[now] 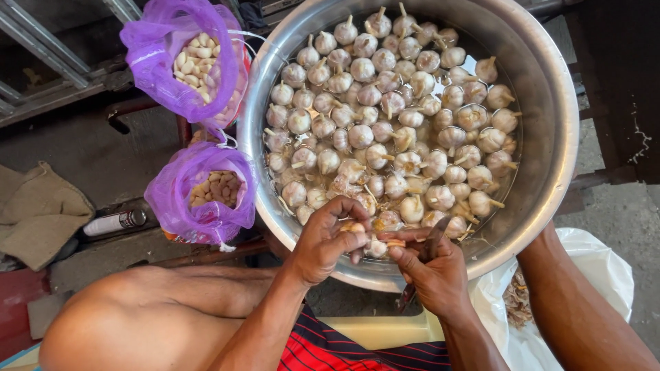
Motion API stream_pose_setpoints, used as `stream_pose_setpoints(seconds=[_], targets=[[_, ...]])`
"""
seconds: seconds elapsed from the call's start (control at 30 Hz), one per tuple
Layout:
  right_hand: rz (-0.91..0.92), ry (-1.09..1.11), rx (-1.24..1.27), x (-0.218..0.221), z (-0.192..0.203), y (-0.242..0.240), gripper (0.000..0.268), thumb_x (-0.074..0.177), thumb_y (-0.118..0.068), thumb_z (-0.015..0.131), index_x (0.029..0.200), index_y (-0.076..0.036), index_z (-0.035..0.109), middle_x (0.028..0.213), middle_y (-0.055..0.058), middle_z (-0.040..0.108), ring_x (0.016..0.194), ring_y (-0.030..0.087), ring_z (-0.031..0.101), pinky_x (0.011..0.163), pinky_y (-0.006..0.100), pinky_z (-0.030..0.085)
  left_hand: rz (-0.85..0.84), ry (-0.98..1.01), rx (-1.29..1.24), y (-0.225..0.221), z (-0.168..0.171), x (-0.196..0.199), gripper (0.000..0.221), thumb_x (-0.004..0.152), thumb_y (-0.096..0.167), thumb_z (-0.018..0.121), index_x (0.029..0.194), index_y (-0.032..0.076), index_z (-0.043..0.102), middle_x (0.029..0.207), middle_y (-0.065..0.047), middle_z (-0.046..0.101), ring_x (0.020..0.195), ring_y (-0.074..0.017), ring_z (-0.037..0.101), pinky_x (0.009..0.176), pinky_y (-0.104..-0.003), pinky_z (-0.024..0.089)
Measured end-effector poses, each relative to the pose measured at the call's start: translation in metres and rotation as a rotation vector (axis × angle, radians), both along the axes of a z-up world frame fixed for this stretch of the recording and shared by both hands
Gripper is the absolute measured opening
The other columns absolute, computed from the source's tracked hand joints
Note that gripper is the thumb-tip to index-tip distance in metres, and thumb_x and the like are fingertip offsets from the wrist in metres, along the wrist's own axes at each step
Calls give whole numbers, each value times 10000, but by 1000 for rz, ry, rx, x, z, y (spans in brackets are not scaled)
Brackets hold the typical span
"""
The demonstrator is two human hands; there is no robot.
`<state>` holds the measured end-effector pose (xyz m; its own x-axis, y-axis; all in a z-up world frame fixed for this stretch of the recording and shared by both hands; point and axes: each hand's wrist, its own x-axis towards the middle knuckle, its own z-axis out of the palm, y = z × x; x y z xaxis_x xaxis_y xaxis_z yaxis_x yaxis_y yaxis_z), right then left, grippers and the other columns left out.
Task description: The person sits on the floor and peels garlic cloves using a small knife. They pick garlic from a large metal bowl filled with water, trim the ends, remove the outer skin, and place the peeled cloves into purple mesh bags nearby.
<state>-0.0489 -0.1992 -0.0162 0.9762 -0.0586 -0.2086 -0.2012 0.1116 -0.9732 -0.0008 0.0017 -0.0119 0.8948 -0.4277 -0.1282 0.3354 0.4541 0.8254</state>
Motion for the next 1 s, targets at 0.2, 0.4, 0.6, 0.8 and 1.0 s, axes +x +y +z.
stream_pose_setpoints(seconds=[0.2, 0.4, 0.6, 0.8, 1.0], targets=[[-14, 25, -84, -5, -3, -4, 230, 830, -103, 772, 1044, -18, 774, 1129, 159, 716, 844, 267, 787, 297, 302, 623, -161, -242, 364, -8, 32, -6, 260, 945, 266, 700, 1161, 124, 724, 1208, -66, 775, 1148, -195, 740, 1003, -342, 601], [-30, 32, -448, -1, 10, -2, 305, 834, -121, 824, 1135, -77, 798, 1007, 18, 795, 523, 48, 446, 512, 216, 418, 26, -166, 541, -16, 6, -11, 286, 857, 311, 791, 1055, 105, 798, 1036, -48, 818, 970, -119, 758, 812, -247, 585], [262, -52, -579, 7, 42, -3, 470, 978, -449, 469, 1089, -76, 734, 1053, 75, 691, 1080, 239, 675, 996, 444, 547, 153, 42, 229, -19, -5, -15, 173, 922, 104, 738, 1066, 8, 745, 853, -138, 789, 637, -140, 701, 540, -246, 574], [155, 66, -394, -12, 39, 12, 534, 971, -240, 608, 1486, -100, 595, 772, -5, 675, 628, 97, 470, 555, 259, 367, 177, 5, 102, -21, -5, -19, 198, 956, 83, 696, 1085, -66, 701, 707, -140, 688, 615, -169, 636, 578, -280, 564], [69, 154, -194, -22, 20, 19, 515, 940, -206, 653, 1430, -48, 642, 1106, 42, 804, 977, 83, 661, 897, 242, 515, 209, -50, 80, -20, -10, -24, 174, 957, 98, 718, 1066, -36, 692, 694, -124, 668, 588, -163, 619, 591, -286, 549]])
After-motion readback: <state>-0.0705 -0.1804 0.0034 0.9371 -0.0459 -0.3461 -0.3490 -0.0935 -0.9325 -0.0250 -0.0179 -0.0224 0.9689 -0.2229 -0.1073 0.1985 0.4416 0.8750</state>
